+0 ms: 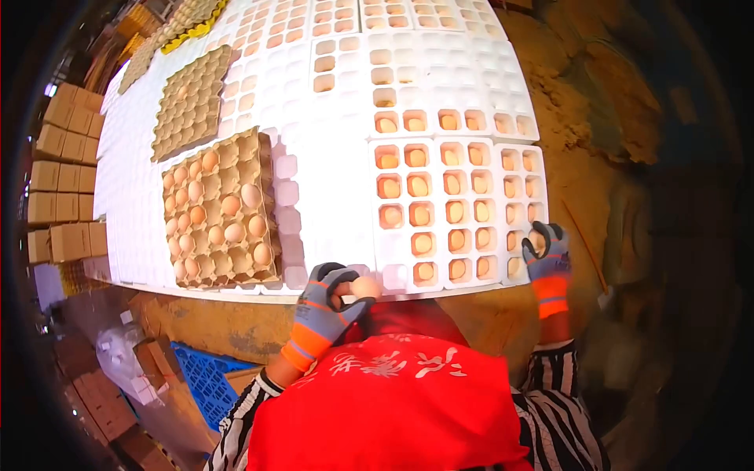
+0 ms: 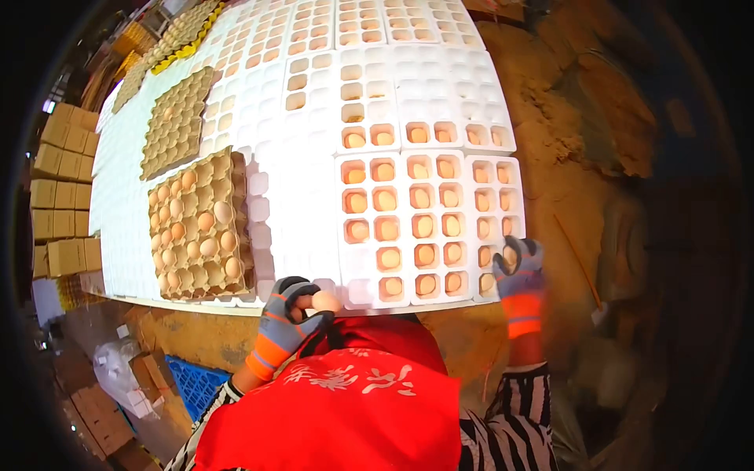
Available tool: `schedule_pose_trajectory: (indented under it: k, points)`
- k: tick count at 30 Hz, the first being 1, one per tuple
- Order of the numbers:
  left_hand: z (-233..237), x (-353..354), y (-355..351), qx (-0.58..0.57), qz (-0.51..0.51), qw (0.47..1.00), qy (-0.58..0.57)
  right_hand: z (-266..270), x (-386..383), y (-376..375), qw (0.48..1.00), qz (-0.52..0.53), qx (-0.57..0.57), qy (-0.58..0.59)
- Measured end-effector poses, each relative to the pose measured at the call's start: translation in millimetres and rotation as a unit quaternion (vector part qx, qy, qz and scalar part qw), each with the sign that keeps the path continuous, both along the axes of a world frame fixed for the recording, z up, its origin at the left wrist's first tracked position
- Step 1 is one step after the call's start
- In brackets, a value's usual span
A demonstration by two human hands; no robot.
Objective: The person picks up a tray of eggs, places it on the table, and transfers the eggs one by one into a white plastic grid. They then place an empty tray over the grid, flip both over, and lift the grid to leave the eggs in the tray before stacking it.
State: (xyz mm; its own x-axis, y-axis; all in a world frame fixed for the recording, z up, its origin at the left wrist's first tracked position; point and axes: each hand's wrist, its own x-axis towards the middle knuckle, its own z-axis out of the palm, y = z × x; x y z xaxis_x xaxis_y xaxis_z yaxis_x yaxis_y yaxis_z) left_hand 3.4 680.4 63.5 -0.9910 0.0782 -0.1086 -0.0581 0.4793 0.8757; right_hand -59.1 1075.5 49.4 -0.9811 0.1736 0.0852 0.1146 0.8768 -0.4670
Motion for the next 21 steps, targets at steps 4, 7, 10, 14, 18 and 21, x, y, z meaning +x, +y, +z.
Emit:
schedule_pose_trajectory:
  k: [4, 7, 10, 14, 18, 21]
  points:
    - [-5.3, -6.0, 54.0, -0.235, -0.041, 0.971, 0.032, -2.1, 0.9, -84.5, 0.929, 0.105, -0.34, -0.104]
    - [-13.6, -3.0, 61.9, -0.265, -0.03, 0.964, -0.001, -26.4, -2.1, -141.8, 0.901, 0.273, -0.333, -0.05]
    - [-20.1, 11.2, 47.2, -0.113, 0.104, 0.988, 0.02, -35.4, -10.0, -176.1, 0.914, 0.356, -0.157, -0.116]
    - [-19.3, -15.0, 31.8, -0.105, 0.117, 0.976, 0.149, -32.7, -12.7, -175.0, 0.845, 0.234, -0.458, -0.145]
    - [-25.7, -28.8, 31.5, -0.116, 0.103, 0.982, 0.112, -20.8, -19.5, -170.1, 0.718, 0.148, -0.644, -0.221]
    - [-36.6, 3.1, 27.1, -0.075, 0.104, 0.967, 0.219, -27.3, -33.4, -206.3, 0.769, 0.194, -0.593, -0.135]
